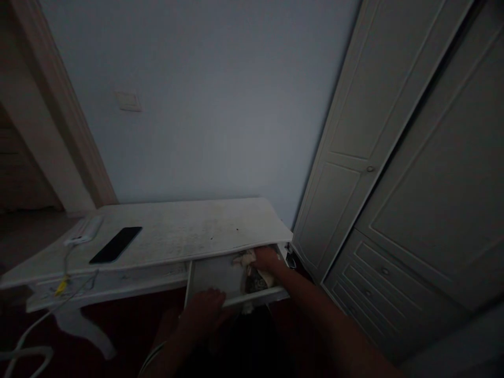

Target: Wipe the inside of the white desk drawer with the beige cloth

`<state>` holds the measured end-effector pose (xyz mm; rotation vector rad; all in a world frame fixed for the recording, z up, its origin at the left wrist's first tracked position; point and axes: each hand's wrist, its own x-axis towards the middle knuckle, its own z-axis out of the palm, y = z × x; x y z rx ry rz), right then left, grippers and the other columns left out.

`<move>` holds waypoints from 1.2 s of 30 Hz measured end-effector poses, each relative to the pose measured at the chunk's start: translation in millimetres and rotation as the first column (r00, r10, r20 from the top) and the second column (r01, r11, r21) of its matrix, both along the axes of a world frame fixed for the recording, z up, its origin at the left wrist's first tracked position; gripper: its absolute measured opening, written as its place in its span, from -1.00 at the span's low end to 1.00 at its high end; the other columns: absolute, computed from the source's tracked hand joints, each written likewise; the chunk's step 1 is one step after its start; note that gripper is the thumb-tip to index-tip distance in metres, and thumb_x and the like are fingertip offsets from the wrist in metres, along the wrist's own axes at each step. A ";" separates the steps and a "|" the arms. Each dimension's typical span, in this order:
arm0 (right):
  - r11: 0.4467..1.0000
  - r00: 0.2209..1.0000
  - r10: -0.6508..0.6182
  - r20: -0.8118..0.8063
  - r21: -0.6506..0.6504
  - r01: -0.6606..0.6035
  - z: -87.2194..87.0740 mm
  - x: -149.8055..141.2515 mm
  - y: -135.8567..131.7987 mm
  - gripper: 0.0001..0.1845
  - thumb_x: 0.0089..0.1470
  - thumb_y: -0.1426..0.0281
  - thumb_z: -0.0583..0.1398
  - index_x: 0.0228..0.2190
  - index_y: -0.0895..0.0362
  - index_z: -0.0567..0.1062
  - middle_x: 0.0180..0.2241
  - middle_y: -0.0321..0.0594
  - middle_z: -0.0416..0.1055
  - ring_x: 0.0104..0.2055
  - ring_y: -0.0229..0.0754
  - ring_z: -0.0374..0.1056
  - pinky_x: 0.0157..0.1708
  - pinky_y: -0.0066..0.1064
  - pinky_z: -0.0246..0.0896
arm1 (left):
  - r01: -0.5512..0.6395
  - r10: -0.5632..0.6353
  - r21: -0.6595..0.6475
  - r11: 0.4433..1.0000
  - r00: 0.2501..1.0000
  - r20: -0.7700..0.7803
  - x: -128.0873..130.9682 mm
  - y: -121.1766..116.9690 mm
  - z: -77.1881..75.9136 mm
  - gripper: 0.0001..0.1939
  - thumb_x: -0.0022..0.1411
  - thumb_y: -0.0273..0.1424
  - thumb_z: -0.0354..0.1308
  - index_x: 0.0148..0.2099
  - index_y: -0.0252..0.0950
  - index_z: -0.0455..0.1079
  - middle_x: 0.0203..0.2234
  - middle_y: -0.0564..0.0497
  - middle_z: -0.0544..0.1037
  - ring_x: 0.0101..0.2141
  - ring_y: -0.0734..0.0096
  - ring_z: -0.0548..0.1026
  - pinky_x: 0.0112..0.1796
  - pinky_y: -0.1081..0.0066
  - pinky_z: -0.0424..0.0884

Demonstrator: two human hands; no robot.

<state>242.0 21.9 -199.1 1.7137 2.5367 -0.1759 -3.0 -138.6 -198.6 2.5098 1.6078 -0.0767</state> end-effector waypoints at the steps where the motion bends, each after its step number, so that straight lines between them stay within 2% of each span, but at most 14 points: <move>1: 1.000 1.000 -0.014 0.016 -0.008 0.014 2.7 7.8 -0.5 -0.45 0.34 0.04 0.27 0.18 0.12 0.48 0.16 0.01 0.48 0.12 0.06 0.48 0.14 0.05 0.40 | 0.004 -0.004 -0.001 1.000 1.000 0.006 0.0 0.3 0.5 -0.63 0.49 -0.18 -0.01 0.09 -0.25 0.51 0.04 -0.21 0.64 0.05 -0.02 0.58 0.06 0.08 0.48; 3: 1.000 0.999 -0.011 0.039 -0.019 0.012 5.8 13.7 -2.5 -0.47 0.37 0.05 0.25 0.17 0.12 0.47 0.15 -0.04 0.47 0.10 0.02 0.48 0.13 0.06 0.41 | 0.010 -0.010 -0.004 1.000 1.000 0.015 0.4 1.2 0.6 -0.63 0.48 -0.18 0.00 0.08 -0.25 0.51 0.03 -0.21 0.64 0.05 -0.02 0.58 0.06 0.08 0.47; 5: 1.000 0.999 0.014 0.046 -0.025 -0.013 5.8 7.0 -5.4 -0.44 0.34 0.04 0.27 0.19 0.12 0.46 0.13 -0.01 0.50 0.10 0.06 0.50 0.12 0.06 0.42 | 0.008 -0.008 0.000 1.000 1.000 0.012 1.2 2.1 -0.1 -0.62 0.48 -0.17 -0.01 0.08 -0.27 0.51 0.01 -0.23 0.65 0.05 -0.05 0.58 0.06 0.06 0.48; 10: 0.983 0.984 0.177 0.006 -0.054 -0.176 -2.7 -45.4 -15.0 -0.22 0.12 -0.04 0.37 0.23 0.10 0.44 0.05 0.09 0.59 0.11 0.26 0.54 0.06 0.01 0.45 | -0.002 0.002 -0.008 1.000 1.000 0.023 2.2 2.9 0.1 -0.62 0.48 -0.17 0.01 0.08 -0.26 0.52 0.04 -0.25 0.64 0.07 -0.09 0.59 0.07 0.03 0.48; 12: 0.960 0.963 0.267 -0.019 -0.086 -0.268 -7.4 -70.8 -19.6 -0.24 0.10 -0.07 0.35 0.22 0.01 0.44 0.05 0.02 0.61 0.10 0.23 0.55 0.03 -0.01 0.47 | -0.003 0.003 -0.010 1.000 0.999 0.048 1.7 2.8 0.7 -0.62 0.46 -0.16 0.03 0.11 -0.23 0.52 0.06 -0.25 0.64 0.09 -0.08 0.59 0.09 0.03 0.48; 15: 0.905 0.918 0.396 -0.039 -0.151 -0.397 -13.1 -101.5 -26.6 -0.29 0.06 0.02 0.37 0.20 -0.09 0.45 0.06 -0.07 0.61 0.09 0.21 0.57 -0.05 -0.01 0.51 | -0.014 0.014 -0.002 1.000 0.998 0.054 0.8 2.8 -0.5 -0.60 0.44 -0.17 0.04 0.15 -0.24 0.51 0.11 -0.26 0.63 0.11 -0.11 0.58 0.10 -0.01 0.47; 19: 0.843 0.870 0.491 -0.042 -0.228 -0.487 -14.1 -110.4 -34.5 -0.39 -0.01 0.20 0.40 0.11 -0.13 0.52 0.08 -0.12 0.61 0.06 0.20 0.58 -0.10 -0.03 0.53 | -0.030 0.030 -0.002 1.000 0.998 0.051 -0.2 2.3 -6.3 -0.58 0.46 -0.16 0.02 0.16 -0.26 0.51 0.14 -0.27 0.61 0.14 -0.09 0.57 0.15 0.01 0.46; 22: 0.837 0.871 0.489 -0.034 -0.263 -0.480 -7.3 -84.8 -35.6 -0.53 -0.01 0.27 0.39 0.00 -0.11 0.59 0.01 -0.18 0.63 0.02 0.12 0.60 -0.12 -0.15 0.52 | -0.066 0.065 0.006 0.998 0.995 0.076 -0.6 2.1 -10.0 -0.56 0.46 -0.13 0.04 0.22 -0.21 0.47 0.17 -0.23 0.61 0.13 -0.06 0.58 0.14 0.02 0.48; 24: 0.855 0.889 0.458 -0.018 -0.266 -0.446 1.7 -55.1 -33.4 -0.54 -0.04 0.27 0.41 -0.04 -0.10 0.61 -0.05 -0.20 0.65 -0.02 0.11 0.61 -0.13 -0.19 0.50 | -0.081 0.080 0.003 0.997 0.995 0.066 -0.7 2.6 -11.7 -0.55 0.44 -0.11 0.07 0.22 -0.20 0.48 0.12 -0.21 0.63 0.10 -0.08 0.59 0.11 0.01 0.50; 27: 0.901 0.926 0.378 -0.006 -0.228 -0.370 22.0 -3.0 -30.9 -0.55 -0.12 0.27 0.46 -0.11 -0.06 0.64 -0.13 -0.15 0.66 -0.05 0.18 0.61 -0.11 -0.13 0.49 | -0.082 0.082 0.014 0.997 0.996 0.026 -1.2 4.0 -15.3 -0.54 0.47 -0.08 0.02 0.18 -0.23 0.51 0.08 -0.25 0.65 0.10 -0.09 0.59 0.11 0.02 0.50; 29: 0.928 0.943 0.329 -0.054 -0.164 -0.333 38.7 30.7 -35.1 -0.57 -0.09 0.26 0.45 -0.11 -0.02 0.63 -0.07 -0.09 0.63 0.00 0.18 0.58 -0.03 -0.13 0.45 | -0.085 0.084 0.029 0.996 0.996 0.019 -1.9 4.6 -17.9 -0.53 0.48 -0.06 0.00 0.15 -0.23 0.52 0.07 -0.25 0.65 0.09 -0.07 0.59 0.10 0.04 0.50; 31: 0.949 0.950 0.289 -0.118 -0.094 -0.301 55.4 62.2 -46.2 -0.58 0.06 0.19 0.38 -0.03 0.01 0.59 0.04 -0.05 0.59 0.09 0.11 0.52 0.07 -0.19 0.40 | -0.079 0.078 0.034 0.996 0.997 0.028 -2.6 4.4 -19.4 -0.54 0.48 -0.06 0.00 0.13 -0.23 0.53 0.05 -0.24 0.65 0.07 -0.06 0.60 0.08 0.04 0.51; 34: 0.983 0.920 0.182 -0.346 0.049 -0.176 72.6 107.6 -70.8 -0.53 0.26 0.11 0.20 0.11 0.06 0.50 0.12 -0.02 0.53 0.15 0.05 0.47 0.15 -0.19 0.34 | -0.065 0.064 0.036 0.997 0.997 0.038 -3.3 3.3 -18.7 -0.56 0.48 -0.10 0.00 0.11 -0.25 0.53 0.06 -0.25 0.64 0.08 -0.07 0.58 0.10 0.03 0.49; 36: 0.993 0.794 0.072 -0.604 0.118 0.000 72.3 134.8 -86.3 -0.43 0.21 0.05 0.23 0.14 0.08 0.47 0.12 0.00 0.53 0.13 0.10 0.48 0.16 -0.11 0.35 | -0.062 0.060 0.041 0.997 0.997 0.045 -3.7 2.6 -17.8 -0.57 0.48 -0.12 0.01 0.09 -0.27 0.54 0.05 -0.26 0.64 0.07 -0.08 0.58 0.09 0.02 0.49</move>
